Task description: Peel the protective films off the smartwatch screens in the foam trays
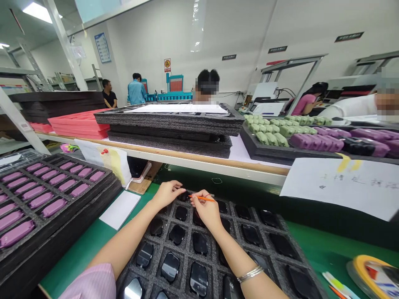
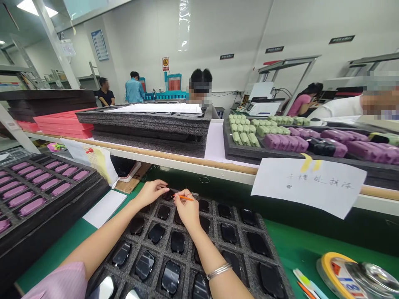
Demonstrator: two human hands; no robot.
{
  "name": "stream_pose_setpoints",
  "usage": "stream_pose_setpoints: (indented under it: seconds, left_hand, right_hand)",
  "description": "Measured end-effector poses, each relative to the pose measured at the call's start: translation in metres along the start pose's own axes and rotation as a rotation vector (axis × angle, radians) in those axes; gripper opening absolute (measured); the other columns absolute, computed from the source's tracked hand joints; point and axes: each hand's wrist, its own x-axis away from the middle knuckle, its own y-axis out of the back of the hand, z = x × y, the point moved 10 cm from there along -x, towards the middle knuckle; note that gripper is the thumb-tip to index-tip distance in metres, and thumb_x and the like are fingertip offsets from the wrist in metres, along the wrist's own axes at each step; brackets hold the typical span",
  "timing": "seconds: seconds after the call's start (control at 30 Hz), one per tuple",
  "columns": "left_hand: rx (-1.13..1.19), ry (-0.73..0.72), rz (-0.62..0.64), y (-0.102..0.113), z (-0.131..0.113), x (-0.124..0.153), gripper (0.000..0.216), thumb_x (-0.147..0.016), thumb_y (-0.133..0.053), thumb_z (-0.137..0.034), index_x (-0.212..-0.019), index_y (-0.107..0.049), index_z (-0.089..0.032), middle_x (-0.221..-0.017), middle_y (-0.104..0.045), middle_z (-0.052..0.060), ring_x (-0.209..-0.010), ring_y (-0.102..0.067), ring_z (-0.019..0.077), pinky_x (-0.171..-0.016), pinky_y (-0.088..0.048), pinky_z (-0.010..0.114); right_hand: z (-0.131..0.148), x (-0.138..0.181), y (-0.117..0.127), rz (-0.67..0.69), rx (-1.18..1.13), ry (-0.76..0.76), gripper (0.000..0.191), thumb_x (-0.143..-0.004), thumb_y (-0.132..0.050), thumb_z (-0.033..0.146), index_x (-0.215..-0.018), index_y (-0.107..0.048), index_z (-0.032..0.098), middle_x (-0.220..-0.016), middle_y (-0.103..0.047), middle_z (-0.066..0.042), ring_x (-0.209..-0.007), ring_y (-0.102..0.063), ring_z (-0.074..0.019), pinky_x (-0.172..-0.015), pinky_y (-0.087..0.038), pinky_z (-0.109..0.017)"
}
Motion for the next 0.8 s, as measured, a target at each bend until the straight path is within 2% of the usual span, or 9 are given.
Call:
stream_pose_setpoints:
  seconds: [0.13, 0.23, 0.33, 0.47, 0.8]
  left_hand:
    - [-0.166, 0.131, -0.068, 0.013, 0.017, 0.005, 0.027, -0.098, -0.062, -0.037, -0.113, -0.065, -0.014, -0.119, -0.065, 0.010, -0.112, -0.062, 0.0251, -0.099, -0.052, 0.049]
    - [-0.256, 0.174, -0.012, 0.009, 0.024, 0.005, 0.030, -0.095, -0.066, -0.038, -0.113, -0.064, -0.014, -0.119, -0.064, 0.010, -0.113, -0.062, 0.0261, -0.099, -0.052, 0.050]
    - [-0.286, 0.161, 0.075, 0.004, 0.027, 0.001, 0.027, -0.095, -0.066, -0.036, -0.112, -0.065, -0.014, -0.117, -0.065, 0.009, -0.109, -0.063, 0.0244, -0.097, -0.053, 0.047]
    - [-0.280, 0.120, 0.133, 0.007, 0.028, -0.002, 0.026, -0.096, -0.066, -0.035, -0.113, -0.066, -0.016, -0.119, -0.065, 0.009, -0.110, -0.064, 0.0242, -0.098, -0.053, 0.048]
    - [-0.143, 0.053, 0.068, 0.019, 0.027, 0.016, 0.030, -0.098, -0.064, -0.037, -0.120, -0.065, -0.017, -0.115, -0.069, 0.008, -0.101, -0.068, 0.0217, -0.095, -0.055, 0.045]
  right_hand:
    - [0.003, 0.002, 0.001, -0.013, -0.023, -0.020, 0.022, -0.099, -0.063, 0.035, -0.098, -0.065, 0.013, -0.087, -0.067, -0.001, -0.073, -0.065, -0.0124, -0.070, -0.058, -0.029]
    - [0.007, 0.003, -0.005, -0.005, -0.049, -0.038, 0.022, -0.099, -0.063, 0.034, -0.102, -0.065, 0.013, -0.091, -0.067, -0.002, -0.073, -0.065, -0.0119, -0.067, -0.058, -0.027]
    - [0.008, -0.001, -0.021, 0.025, -0.083, -0.068, 0.023, -0.099, -0.063, 0.035, -0.107, -0.064, 0.013, -0.095, -0.067, -0.003, -0.073, -0.065, -0.0119, -0.064, -0.058, -0.026]
    - [0.008, -0.009, -0.044, 0.072, -0.113, -0.087, 0.024, -0.099, -0.062, 0.036, -0.106, -0.065, 0.012, -0.095, -0.068, -0.004, -0.076, -0.067, -0.0131, -0.069, -0.060, -0.029]
    - [0.019, -0.003, -0.057, 0.171, -0.060, -0.004, 0.019, -0.097, -0.066, 0.032, -0.098, -0.066, 0.013, -0.098, -0.069, -0.004, -0.089, -0.068, -0.0163, -0.084, -0.059, -0.036]
